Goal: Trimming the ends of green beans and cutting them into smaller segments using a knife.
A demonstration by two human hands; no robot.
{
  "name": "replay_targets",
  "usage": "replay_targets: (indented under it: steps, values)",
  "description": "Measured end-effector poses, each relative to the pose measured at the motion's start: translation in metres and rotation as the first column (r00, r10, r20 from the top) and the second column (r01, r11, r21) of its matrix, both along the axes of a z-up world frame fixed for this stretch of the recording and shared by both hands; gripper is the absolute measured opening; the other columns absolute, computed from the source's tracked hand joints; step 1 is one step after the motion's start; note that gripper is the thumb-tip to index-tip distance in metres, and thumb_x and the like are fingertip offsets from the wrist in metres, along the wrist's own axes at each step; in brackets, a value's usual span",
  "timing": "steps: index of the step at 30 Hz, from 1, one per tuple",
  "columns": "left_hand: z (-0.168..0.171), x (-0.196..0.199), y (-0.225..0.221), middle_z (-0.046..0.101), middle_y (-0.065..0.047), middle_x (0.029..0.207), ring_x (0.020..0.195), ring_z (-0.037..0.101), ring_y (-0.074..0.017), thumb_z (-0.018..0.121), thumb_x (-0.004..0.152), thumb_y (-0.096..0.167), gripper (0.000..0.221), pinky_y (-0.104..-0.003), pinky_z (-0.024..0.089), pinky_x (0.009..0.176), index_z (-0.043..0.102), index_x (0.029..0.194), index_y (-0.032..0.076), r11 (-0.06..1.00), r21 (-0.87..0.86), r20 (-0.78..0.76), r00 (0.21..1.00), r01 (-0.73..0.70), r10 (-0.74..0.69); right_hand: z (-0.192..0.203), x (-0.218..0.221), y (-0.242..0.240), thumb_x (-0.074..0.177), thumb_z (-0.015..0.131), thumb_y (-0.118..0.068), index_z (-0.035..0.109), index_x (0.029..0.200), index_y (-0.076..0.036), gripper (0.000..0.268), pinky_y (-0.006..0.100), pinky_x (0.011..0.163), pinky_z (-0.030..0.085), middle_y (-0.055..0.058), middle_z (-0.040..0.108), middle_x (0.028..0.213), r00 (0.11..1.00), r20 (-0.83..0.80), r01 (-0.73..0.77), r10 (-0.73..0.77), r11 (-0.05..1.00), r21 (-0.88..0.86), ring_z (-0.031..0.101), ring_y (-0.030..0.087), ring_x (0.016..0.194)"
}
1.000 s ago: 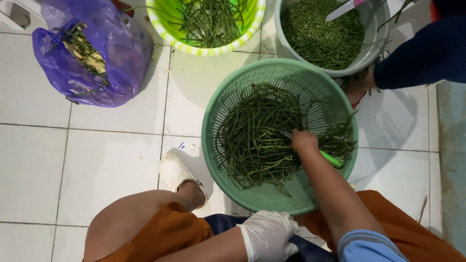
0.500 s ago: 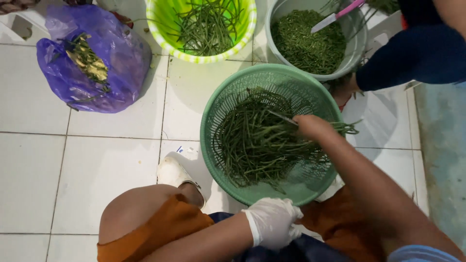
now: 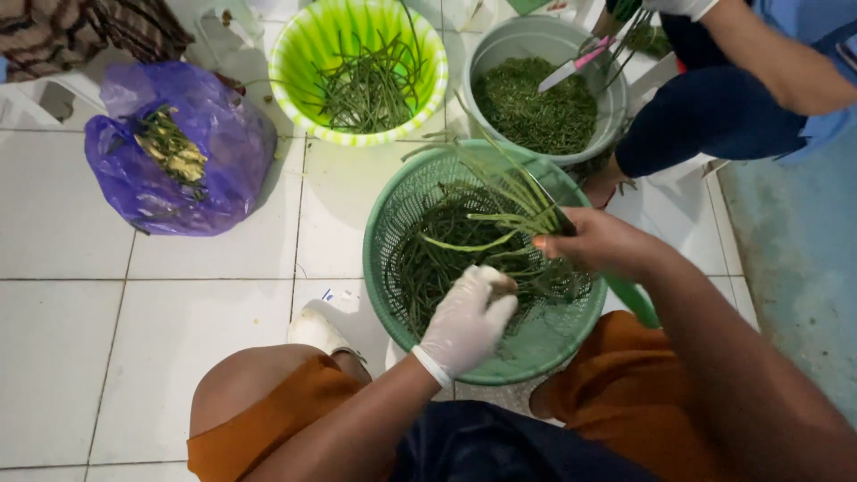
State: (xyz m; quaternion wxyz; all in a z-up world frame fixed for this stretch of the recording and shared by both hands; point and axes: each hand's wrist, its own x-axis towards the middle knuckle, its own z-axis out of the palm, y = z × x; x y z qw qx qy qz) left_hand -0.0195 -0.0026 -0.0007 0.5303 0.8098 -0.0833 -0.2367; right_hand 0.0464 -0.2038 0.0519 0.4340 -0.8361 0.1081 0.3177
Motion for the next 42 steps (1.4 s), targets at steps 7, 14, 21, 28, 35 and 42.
replay_targets:
  steps: [7, 14, 21, 28, 35, 42]
  values:
    - [-0.005, 0.015, 0.003, 0.068, -0.001, 0.096, 0.104, 0.061, -0.0230, 0.056, 0.079, 0.035, 0.023, -0.041, 0.047, 0.089, 0.062, 0.100, 0.028, 0.980, 0.002, -0.234, 0.953, -0.199, 0.194, -0.013, -0.013, 0.007, 0.085, 0.063, -0.015, 0.063, 0.103, 0.004, 0.027, 0.025, 0.040, 0.036, 0.016, 0.062, 0.073, 1.000, 0.010, -0.020, 0.019, 0.993, 0.119, 0.045, 0.012, 0.046]
    - [-0.030, 0.016, -0.010, 0.059, -0.004, 0.073, 0.065, 0.058, -0.0107, 0.064, 0.079, 0.018, 0.020, -0.021, 0.046, 0.058, 0.062, 0.095, 0.007, 0.792, -0.349, -0.391, 0.846, -0.501, 0.362, -0.006, -0.020, 0.013, 0.084, 0.065, -0.018, 0.058, 0.114, 0.005, 0.038, 0.024, 0.042, 0.038, 0.016, 0.061, 0.081, 0.996, -0.073, -0.033, 0.046, 0.986, 0.163, 0.045, 0.011, 0.048]
    - [-0.025, 0.027, -0.019, 0.060, -0.002, 0.073, 0.061, 0.056, -0.0076, 0.074, 0.076, 0.023, 0.027, -0.017, 0.044, 0.050, 0.057, 0.088, 0.007, 0.728, -0.431, -0.420, 0.833, -0.532, 0.360, -0.018, -0.025, 0.008, 0.083, 0.068, -0.037, 0.019, 0.140, 0.009, 0.089, 0.050, 0.113, 0.011, 0.031, 0.013, 0.147, 0.992, -0.094, -0.069, 0.080, 0.991, 0.113, 0.011, 0.040, 0.138]
    - [-0.052, 0.043, -0.022, 0.061, -0.003, 0.064, 0.053, 0.053, -0.0064, 0.071, 0.077, 0.010, 0.012, -0.017, 0.044, 0.045, 0.062, 0.083, 0.008, 0.700, -0.558, -0.332, 0.893, -0.446, 0.304, -0.002, -0.021, 0.016, 0.086, 0.063, -0.029, 0.046, 0.129, 0.004, 0.057, 0.027, 0.045, 0.041, 0.014, 0.066, 0.097, 0.986, -0.077, -0.136, 0.148, 0.980, 0.146, 0.043, 0.008, 0.049]
    - [-0.040, 0.053, -0.014, 0.065, -0.008, 0.076, 0.071, 0.058, -0.0110, 0.069, 0.075, -0.003, 0.015, -0.026, 0.052, 0.067, 0.065, 0.087, 0.004, 0.724, -0.618, -0.107, 0.945, -0.306, 0.308, -0.010, -0.018, 0.017, 0.090, 0.059, -0.021, 0.055, 0.107, 0.004, 0.030, 0.025, 0.040, 0.037, 0.013, 0.060, 0.081, 0.990, -0.049, -0.110, 0.129, 0.952, 0.285, 0.039, 0.009, 0.051]
    - [-0.052, 0.058, -0.013, 0.063, -0.002, 0.069, 0.060, 0.058, -0.0075, 0.067, 0.077, 0.011, 0.006, -0.017, 0.049, 0.054, 0.062, 0.078, 0.008, 0.662, -0.530, -0.322, 0.848, -0.530, 0.421, -0.020, -0.014, 0.012, 0.092, 0.054, -0.015, 0.054, 0.099, 0.004, 0.020, 0.020, 0.032, 0.037, 0.013, 0.057, 0.076, 0.999, -0.001, -0.036, 0.040, 0.919, 0.393, 0.041, 0.007, 0.047]
